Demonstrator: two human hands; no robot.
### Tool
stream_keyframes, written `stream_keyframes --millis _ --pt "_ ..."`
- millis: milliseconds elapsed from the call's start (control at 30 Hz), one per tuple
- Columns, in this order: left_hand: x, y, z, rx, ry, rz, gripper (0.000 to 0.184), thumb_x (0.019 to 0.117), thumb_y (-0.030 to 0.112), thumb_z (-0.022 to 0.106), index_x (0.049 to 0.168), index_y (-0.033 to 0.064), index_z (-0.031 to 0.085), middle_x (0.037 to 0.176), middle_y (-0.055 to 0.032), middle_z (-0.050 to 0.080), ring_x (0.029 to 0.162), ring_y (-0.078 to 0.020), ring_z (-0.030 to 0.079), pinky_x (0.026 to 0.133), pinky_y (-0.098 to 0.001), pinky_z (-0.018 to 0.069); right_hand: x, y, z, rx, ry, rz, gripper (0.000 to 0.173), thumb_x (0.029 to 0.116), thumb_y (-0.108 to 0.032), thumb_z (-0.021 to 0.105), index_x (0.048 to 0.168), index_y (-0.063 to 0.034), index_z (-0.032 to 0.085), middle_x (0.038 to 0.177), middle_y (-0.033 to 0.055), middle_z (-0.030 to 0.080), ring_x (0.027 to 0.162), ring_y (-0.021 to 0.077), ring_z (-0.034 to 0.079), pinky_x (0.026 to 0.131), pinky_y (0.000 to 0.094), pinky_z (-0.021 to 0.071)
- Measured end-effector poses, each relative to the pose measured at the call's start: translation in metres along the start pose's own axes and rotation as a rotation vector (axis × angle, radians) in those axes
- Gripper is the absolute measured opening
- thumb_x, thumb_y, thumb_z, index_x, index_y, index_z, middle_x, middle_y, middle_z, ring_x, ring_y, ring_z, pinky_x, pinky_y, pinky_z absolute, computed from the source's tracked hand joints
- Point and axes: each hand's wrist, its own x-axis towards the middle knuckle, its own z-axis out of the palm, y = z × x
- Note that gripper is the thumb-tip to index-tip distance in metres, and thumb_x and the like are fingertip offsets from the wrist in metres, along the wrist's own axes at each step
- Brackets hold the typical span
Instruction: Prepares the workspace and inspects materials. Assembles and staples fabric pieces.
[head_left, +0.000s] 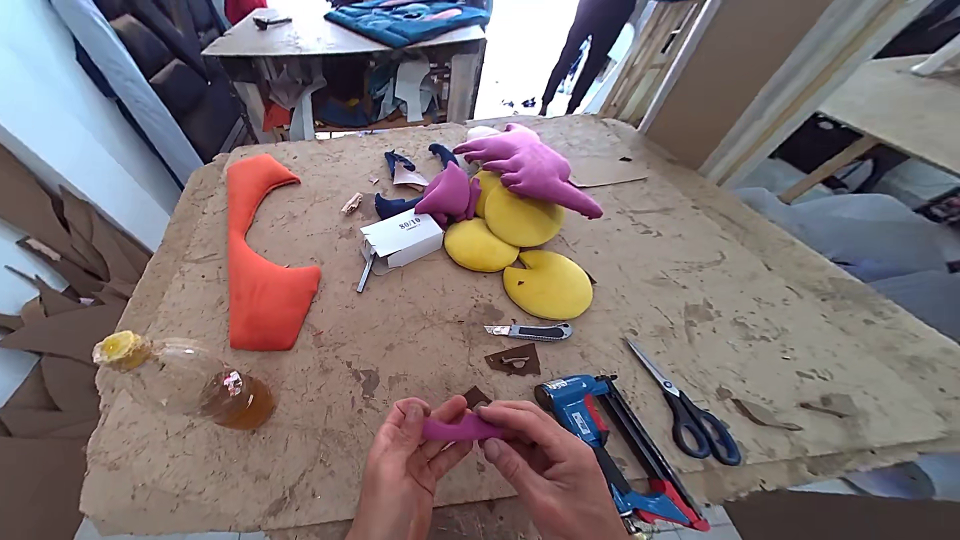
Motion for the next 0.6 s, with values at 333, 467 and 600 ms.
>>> stream_keyframes --millis 333,467,600 --pt "-0.002 0.003 -0.016 0.384 -0.273 0.222 0.054 0.0960 0.000 0.058 0.144 -0.0027 0.034 0.138 -0.0216 0.062 0.117 -0.0335 0.068 0.098 -0.0496 0.0571 -0.006 -0.015 -0.015 0.047 0.135 -0.099 0.027 0.0909 -0.003 0.073 0.117 -0.0064 0.073 0.121 0.0098 0.069 0.098 0.0175 0.072 0.080 0.0305 0.0655" --pt "0.001 -0.001 -0.014 0.331 -0.317 0.136 0.053 0.0972 0.001 0.058 0.145 -0.0049 0.035 0.128 -0.0228 0.066 0.107 -0.0321 0.071 0.093 -0.0466 0.0597 -0.010 -0.017 -0.013 0.039 0.180 -0.105 0.032 0.0886 -0.001 0.075 0.120 -0.0067 0.071 0.121 0.0091 0.068 0.099 0.0179 0.072 0.082 0.0318 0.0660" --pt "0.005 -0.010 -0.004 0.162 -0.300 -0.004 0.038 0.1007 0.011 0.063 0.132 -0.0027 0.046 0.113 -0.0190 0.072 0.099 -0.0261 0.073 0.091 -0.0422 0.0598 -0.020 -0.009 0.008 -0.030 0.282 -0.070 0.036 0.0827 -0.003 0.081 0.114 -0.0098 0.064 0.112 0.0039 0.064 0.092 0.0116 0.069 0.076 0.0286 0.0657"
